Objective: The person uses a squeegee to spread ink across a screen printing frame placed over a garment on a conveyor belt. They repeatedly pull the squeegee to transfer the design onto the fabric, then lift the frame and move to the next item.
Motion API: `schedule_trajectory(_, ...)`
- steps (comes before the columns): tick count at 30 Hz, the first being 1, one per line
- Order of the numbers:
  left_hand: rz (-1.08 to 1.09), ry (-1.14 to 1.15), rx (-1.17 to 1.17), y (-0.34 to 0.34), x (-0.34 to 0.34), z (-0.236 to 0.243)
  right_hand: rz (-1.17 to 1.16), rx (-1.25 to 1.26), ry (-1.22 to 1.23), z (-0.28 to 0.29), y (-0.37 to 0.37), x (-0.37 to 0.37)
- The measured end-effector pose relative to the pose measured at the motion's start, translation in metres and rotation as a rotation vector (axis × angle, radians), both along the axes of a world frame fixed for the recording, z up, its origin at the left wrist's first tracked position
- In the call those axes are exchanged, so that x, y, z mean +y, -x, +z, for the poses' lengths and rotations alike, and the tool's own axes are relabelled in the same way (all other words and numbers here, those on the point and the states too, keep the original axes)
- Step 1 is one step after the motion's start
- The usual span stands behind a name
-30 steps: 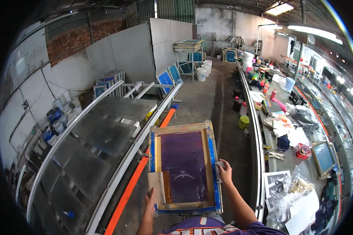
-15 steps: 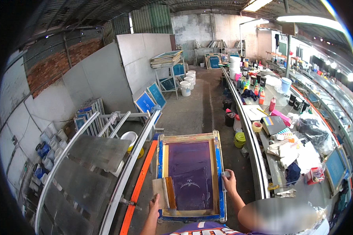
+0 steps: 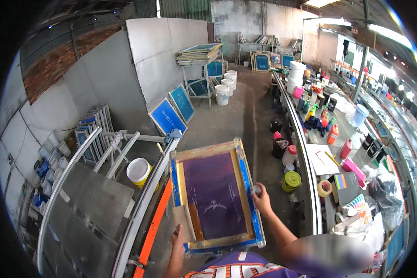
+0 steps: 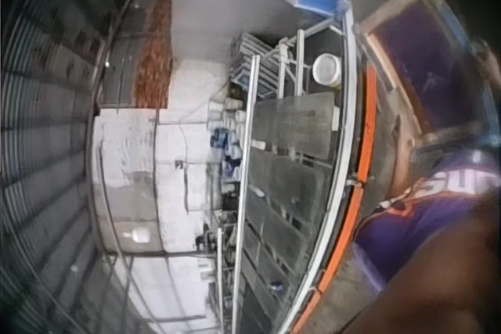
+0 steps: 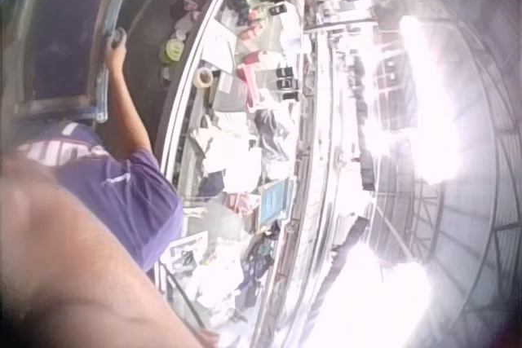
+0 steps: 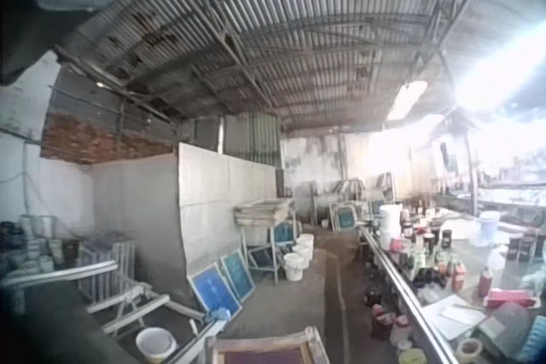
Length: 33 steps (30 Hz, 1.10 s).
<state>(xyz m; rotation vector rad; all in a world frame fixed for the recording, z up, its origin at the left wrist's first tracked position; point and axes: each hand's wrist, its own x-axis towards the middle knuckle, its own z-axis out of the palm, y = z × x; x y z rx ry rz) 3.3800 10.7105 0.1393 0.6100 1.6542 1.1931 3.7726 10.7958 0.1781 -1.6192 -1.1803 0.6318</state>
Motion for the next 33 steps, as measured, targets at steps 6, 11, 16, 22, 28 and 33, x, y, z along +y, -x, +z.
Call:
schedule_trajectory(6,-0.072,-0.169,-0.083,-0.030,0.197,0.020,-0.066,0.012,-0.004,0.008,-0.047,0.155)
schedule_trajectory(11,-0.219,-0.151,-0.009,-0.045,0.324,0.027,-0.221,0.104,0.028,0.007,-0.065,0.239)
schedule_trajectory(16,-0.214,-0.155,-0.052,-0.090,0.448,0.019,-0.296,0.145,0.060,-0.015,-0.105,0.340)
schedule_trajectory(22,-0.254,-0.155,-0.185,-0.147,0.612,-0.002,-0.278,0.114,0.083,-0.010,-0.170,0.520)
schedule_trajectory(28,-0.110,-0.104,-0.023,-0.198,0.707,0.019,-0.058,0.109,0.067,0.021,-0.206,0.679)
schedule_trajectory(33,-0.018,-0.032,-0.049,-0.217,0.802,-0.051,0.054,0.044,0.155,0.006,-0.231,0.802)
